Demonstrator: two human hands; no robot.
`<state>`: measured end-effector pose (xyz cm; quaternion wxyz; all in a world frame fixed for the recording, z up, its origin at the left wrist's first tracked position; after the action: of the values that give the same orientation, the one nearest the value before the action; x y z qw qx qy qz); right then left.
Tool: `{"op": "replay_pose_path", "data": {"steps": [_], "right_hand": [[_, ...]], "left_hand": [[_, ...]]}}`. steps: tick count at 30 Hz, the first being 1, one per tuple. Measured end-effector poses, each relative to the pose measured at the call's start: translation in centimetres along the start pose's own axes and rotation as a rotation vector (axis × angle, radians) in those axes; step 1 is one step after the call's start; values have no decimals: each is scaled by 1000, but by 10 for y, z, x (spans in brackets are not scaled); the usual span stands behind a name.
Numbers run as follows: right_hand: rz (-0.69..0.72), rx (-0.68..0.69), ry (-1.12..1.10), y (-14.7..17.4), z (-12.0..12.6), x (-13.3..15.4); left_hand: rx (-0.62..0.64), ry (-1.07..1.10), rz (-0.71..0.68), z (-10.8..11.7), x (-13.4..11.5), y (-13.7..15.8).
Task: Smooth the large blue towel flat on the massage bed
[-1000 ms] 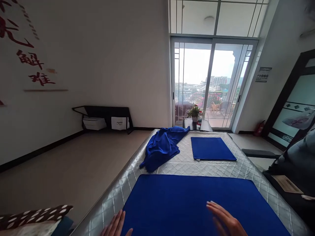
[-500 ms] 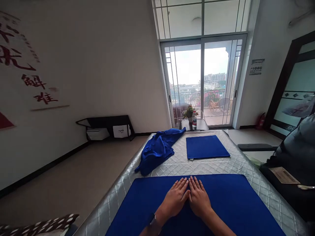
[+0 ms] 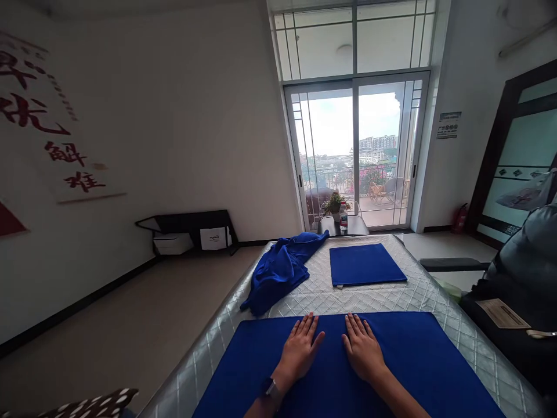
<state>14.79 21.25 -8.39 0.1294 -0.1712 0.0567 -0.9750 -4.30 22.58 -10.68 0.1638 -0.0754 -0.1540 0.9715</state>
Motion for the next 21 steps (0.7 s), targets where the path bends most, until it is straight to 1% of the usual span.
{"op": "replay_pose_path", "data": {"steps": [2,4,7,9,12,15,18,21], "right_hand": [[-18,-28,41,2,7,-25],[-39,-61,84,6,14,-60],[-109,-117,155,15,23,-129],[-162,-188,229,22,28,-176],[-166,-216,301,27,22,-234],[-176,-229,320,29,14,-277],[-165,-272,320,32,11,-303],[-143,-273,330,33,10,-314]], "left_hand": [[22,-1,69,7,37,13],[42,-4,157,18,77,29],[43,-33,281,32,131,49],[39,-59,332,36,155,57],[52,-85,355,33,177,61],[57,-89,374,30,194,65],[53,-109,432,32,209,71],[44,-111,464,35,215,75]]}}
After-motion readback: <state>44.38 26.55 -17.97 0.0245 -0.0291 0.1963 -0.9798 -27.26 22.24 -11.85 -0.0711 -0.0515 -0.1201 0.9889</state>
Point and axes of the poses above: each hand's wrist, its own y-axis away from the middle knuckle, its own z-axis out of the back of the hand, x = y × z, the point moved 8 cm from there along -y, towards the middle knuckle, and after that the axes turned 6 degrees about -x, right-handed, at the moved point
